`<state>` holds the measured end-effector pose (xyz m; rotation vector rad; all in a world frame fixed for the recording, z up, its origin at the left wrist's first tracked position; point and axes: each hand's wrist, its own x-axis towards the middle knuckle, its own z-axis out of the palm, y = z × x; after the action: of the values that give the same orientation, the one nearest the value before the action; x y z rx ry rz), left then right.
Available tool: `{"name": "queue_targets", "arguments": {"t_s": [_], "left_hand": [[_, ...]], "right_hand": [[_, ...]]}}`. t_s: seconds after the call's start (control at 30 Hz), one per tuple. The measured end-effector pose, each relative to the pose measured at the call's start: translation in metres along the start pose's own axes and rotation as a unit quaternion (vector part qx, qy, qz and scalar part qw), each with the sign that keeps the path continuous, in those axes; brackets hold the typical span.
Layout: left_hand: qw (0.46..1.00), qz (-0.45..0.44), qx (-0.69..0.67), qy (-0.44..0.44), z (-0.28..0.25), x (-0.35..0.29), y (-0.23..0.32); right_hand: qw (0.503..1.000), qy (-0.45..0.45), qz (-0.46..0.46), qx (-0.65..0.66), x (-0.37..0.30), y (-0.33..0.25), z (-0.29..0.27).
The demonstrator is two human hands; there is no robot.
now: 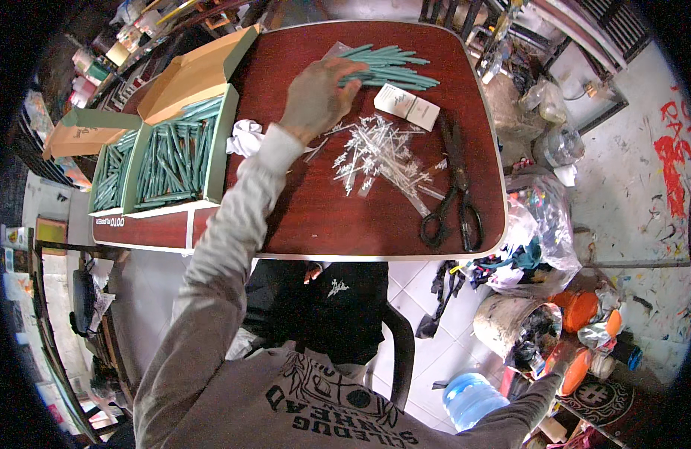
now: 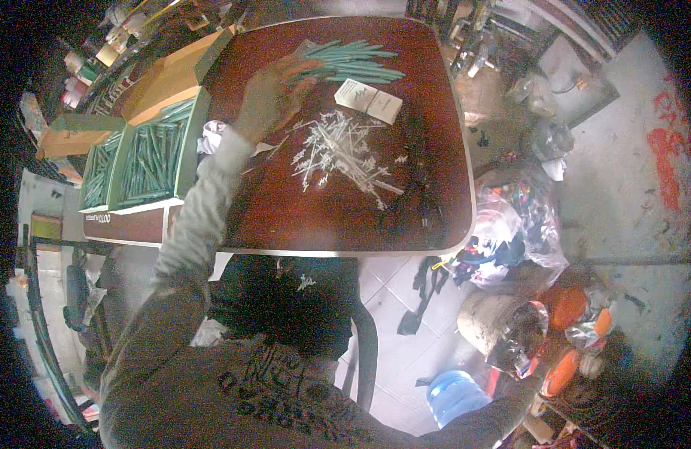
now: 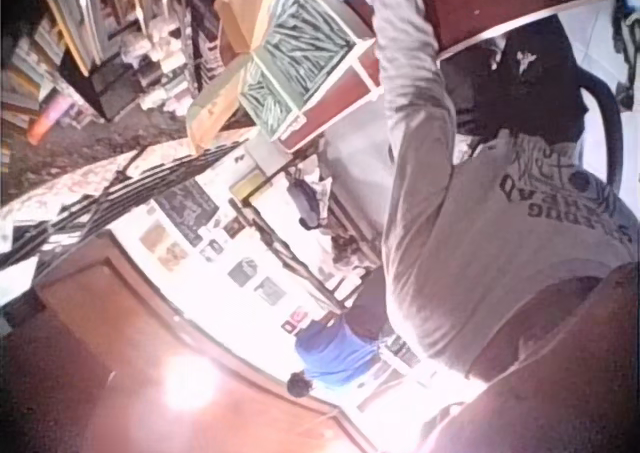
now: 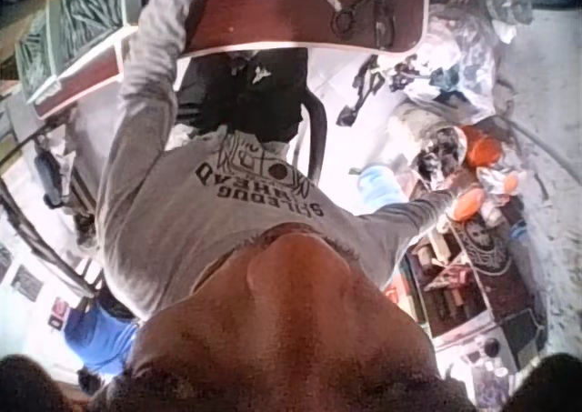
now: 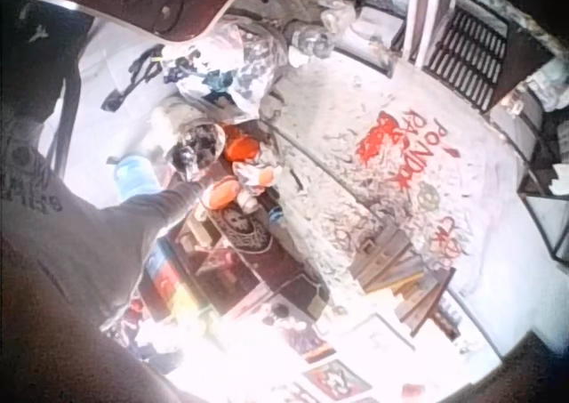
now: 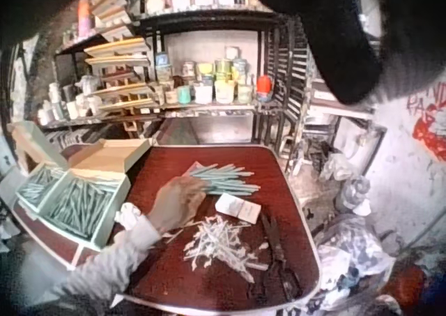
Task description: The person applies clear adhesive wraps to green pen bodies, using a small wooden stick to smooth the edges and handling the pens individually from a storage box.
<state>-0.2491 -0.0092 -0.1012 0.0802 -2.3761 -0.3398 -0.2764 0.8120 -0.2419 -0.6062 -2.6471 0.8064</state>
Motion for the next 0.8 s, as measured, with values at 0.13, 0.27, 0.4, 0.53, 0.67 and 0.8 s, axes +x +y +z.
{"name": "queue_targets", "arguments": {"t_s": [0.13,0.27,0.4,0.53,0.67,0.8], "left_hand": [[0.983,0.01,0.117,-0.141,0.048,0.017,-0.031],[0.98,0.001,0.133,-0.146,0.051,0.014,-0.043],[0.979,-0.034,0.167,-0.109,0.022,-0.006,-0.026],[0.99,-0.054,0.121,-0.038,-0.019,-0.03,-0.03],[0.993,-0.119,0.009,0.021,-0.099,-0.065,-0.006],[0.947,-0.255,-0.195,0.013,-0.162,-0.101,0.016]], "right_hand": [[0.997,-0.005,0.001,-0.078,-0.007,0.013,-0.002],[0.988,0.01,-0.056,-0.142,-0.037,-0.009,0.001],[0.943,0.002,-0.229,-0.242,-0.118,-0.073,0.028],[0.931,-0.151,-0.302,0.14,-0.283,-0.222,0.046],[0.836,-0.425,-0.343,0.046,-0.403,-0.329,0.038],[0.843,-0.388,-0.373,-0.006,-0.479,-0.302,0.113]]}}
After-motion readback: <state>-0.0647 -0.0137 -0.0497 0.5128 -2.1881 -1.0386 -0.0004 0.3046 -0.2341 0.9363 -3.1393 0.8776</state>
